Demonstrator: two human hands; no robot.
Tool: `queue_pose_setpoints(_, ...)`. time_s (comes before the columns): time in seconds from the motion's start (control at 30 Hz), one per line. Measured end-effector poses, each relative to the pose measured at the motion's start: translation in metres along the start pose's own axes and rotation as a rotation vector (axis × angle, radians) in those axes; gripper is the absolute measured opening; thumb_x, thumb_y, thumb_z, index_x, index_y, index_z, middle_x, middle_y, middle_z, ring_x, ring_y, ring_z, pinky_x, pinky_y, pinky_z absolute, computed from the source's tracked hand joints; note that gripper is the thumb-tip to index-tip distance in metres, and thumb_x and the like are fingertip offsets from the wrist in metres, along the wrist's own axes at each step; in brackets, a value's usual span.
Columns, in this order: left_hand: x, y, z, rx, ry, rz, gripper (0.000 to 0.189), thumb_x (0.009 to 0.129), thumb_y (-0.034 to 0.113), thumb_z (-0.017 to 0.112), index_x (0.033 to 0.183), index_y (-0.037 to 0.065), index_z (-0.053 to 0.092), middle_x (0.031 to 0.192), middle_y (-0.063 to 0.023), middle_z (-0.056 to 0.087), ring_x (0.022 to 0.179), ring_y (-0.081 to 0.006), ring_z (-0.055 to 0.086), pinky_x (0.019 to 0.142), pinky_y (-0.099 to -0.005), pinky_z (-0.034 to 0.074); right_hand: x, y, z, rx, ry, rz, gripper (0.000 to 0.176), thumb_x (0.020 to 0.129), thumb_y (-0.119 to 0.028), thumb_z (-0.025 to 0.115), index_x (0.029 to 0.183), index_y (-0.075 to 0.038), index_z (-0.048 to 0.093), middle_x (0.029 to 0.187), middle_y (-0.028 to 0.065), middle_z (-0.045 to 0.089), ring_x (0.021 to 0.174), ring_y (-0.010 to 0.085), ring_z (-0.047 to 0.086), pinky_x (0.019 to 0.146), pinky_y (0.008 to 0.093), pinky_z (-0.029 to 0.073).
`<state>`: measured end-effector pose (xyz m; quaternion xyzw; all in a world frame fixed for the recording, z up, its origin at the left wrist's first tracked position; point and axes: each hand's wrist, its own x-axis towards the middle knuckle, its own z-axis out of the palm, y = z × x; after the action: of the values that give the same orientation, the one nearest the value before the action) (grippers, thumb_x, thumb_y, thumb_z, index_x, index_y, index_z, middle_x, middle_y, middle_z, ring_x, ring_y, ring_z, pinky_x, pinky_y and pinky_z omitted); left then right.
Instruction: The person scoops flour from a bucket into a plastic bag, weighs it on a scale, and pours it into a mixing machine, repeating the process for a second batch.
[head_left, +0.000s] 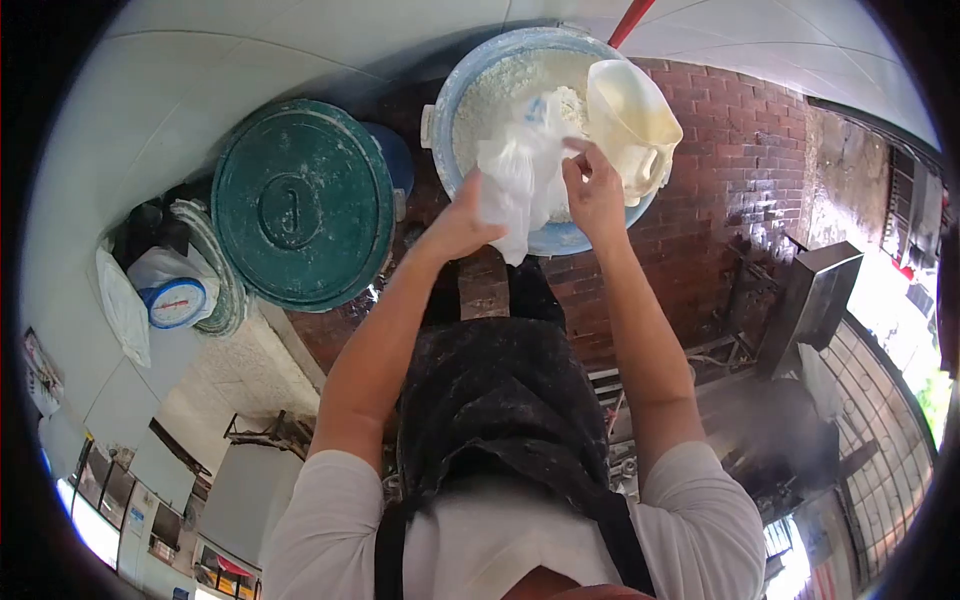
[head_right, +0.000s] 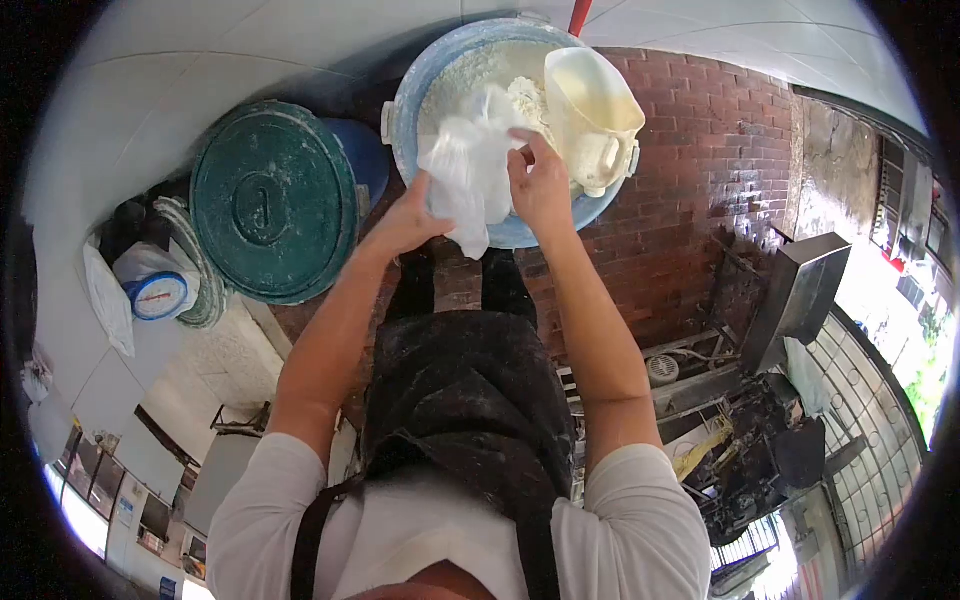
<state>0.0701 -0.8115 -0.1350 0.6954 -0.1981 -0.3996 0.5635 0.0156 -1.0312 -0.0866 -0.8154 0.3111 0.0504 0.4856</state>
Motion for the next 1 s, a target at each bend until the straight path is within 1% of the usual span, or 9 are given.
queue_pose_setpoints(0.03, -0.005, -0.01, -0.016, 0.087, -0.065, -0.079, 0.12, 0.07, 0.021, 0.084, 0.155, -0.003, 0.003, 0.157, -0.0257, 0.023, 0.146, -0.0307, 0.027, 0.116, -0.0381, 0.026, -0.002, 0.006, 0.004, -0.004, 0.022, -0.064, 0.028, 0.09, -0.007, 0.063, 0.117, -0.001, 0.061, 0.098, 0.0162, 0.068, 0.09, 0.0219, 0.067, 0.082, 0.0328, 0.051)
queue_pose_setpoints(0.17, 0.021, 0.027, -0.015, -0.219, 0.291, -0.199, 0.122, 0.073, 0.032, 0.085, 0.154, -0.003, 0.001, 0.152, -0.0283, 0.033, 0.142, -0.0311, 0.035, 0.114, -0.0389, 0.031, -0.013, 0.015, 0.035, 0.151, 0.091, -0.294, 0.013, 0.084, 0.001, 0.061, 0.095, -0.002, 0.068, 0.084, 0.0156, 0.066, 0.075, 0.0278, 0.066, 0.071, 0.0372, 0.052)
queue_pose_setpoints(0.3, 0.119, 0.018, -0.017, 0.09, 0.666, -0.286, 0.09, 0.076, 0.044, 0.079, 0.141, -0.003, 0.04, 0.134, -0.024, 0.056, 0.12, -0.0338, 0.057, 0.101, -0.0421, 0.044, -0.001, 0.021, 0.061, 0.021, -0.002, -0.408, 0.018, 0.081, 0.004, 0.059, 0.096, -0.003, 0.067, 0.084, 0.0164, 0.062, 0.081, 0.0337, 0.062, 0.074, 0.0418, 0.051)
queue_pose_setpoints(0.43, 0.169, -0.008, -0.044, 0.15, 0.292, -0.375, 0.058, 0.08, 0.04, 0.076, 0.119, 0.0, 0.059, 0.131, -0.0189, 0.058, 0.113, -0.0317, 0.061, 0.095, -0.0417, 0.047, 0.014, 0.006, 0.043, -0.052, 0.122, -0.402, 0.024, 0.079, 0.006, 0.059, 0.099, -0.005, 0.066, 0.089, 0.0163, 0.063, 0.087, 0.0356, 0.062, 0.079, 0.0437, 0.05)
queue_pose_setpoints(0.53, 0.138, 0.059, -0.04, 0.368, 0.503, 0.125, 0.039, 0.086, 0.032, 0.072, 0.108, 0.001, 0.063, 0.121, -0.013, 0.062, 0.104, -0.0263, 0.063, 0.09, -0.0378, 0.049, 0.011, -0.042, 0.012, -0.052, 0.347, -0.571, 0.033, 0.076, 0.008, 0.059, 0.105, -0.005, 0.064, 0.097, 0.0141, 0.064, 0.096, 0.0359, 0.061, 0.087, 0.0434, 0.049)
queue_pose_setpoints(0.73, 0.031, 0.142, -0.054, -0.406, 0.344, 0.261, 0.031, 0.088, 0.024, 0.072, 0.104, 0.0, 0.06, 0.109, -0.011, 0.062, 0.1, -0.0184, 0.06, 0.089, -0.0306, 0.047, 0.012, -0.052, -0.002, -0.326, 0.044, -0.785, 0.038, 0.069, 0.014, 0.053, 0.1, -0.006, 0.062, 0.099, 0.0131, 0.067, 0.105, 0.0327, 0.063, 0.111, 0.0539, 0.037)
queue_pose_setpoints(0.83, 0.002, 0.15, -0.061, -0.315, 0.402, 0.202, 0.028, 0.088, 0.023, 0.072, 0.103, 0.001, 0.061, 0.103, -0.0103, 0.064, 0.102, -0.018, 0.059, 0.09, -0.0319, 0.047, 0.003, -0.042, -0.012, -0.573, -0.317, -0.407, 0.029, 0.072, 0.006, 0.057, 0.098, -0.005, 0.063, 0.09, 0.0128, 0.069, 0.093, 0.0346, 0.065, 0.1, 0.0505, 0.044)
queue_pose_setpoints(0.9, -0.011, 0.15, -0.064, 0.458, 0.291, -0.086, 0.027, 0.09, 0.022, 0.071, 0.103, 0.0, 0.062, 0.093, -0.0091, 0.066, 0.095, -0.0206, 0.062, 0.085, -0.0357, 0.049, -0.01, -0.065, -0.01, -0.374, -0.156, -0.511, 0.027, 0.072, 0.003, 0.059, 0.098, -0.005, 0.064, 0.093, 0.0137, 0.069, 0.094, 0.0351, 0.065, 0.098, 0.0501, 0.044)
queue_pose_setpoints(1.0, -0.024, 0.14, -0.061, 0.539, 0.286, 0.172, 0.029, 0.09, 0.022, 0.07, 0.104, -0.002, 0.063, 0.088, -0.0097, 0.067, 0.084, -0.0222, 0.064, 0.078, -0.0376, 0.052, 0.004, -0.075, 0.018, -0.16, -0.097, -0.71, 0.029, 0.074, 0.0, 0.06, 0.102, -0.004, 0.065, 0.1, 0.0154, 0.068, 0.1, 0.0354, 0.063, 0.094, 0.0485, 0.046)
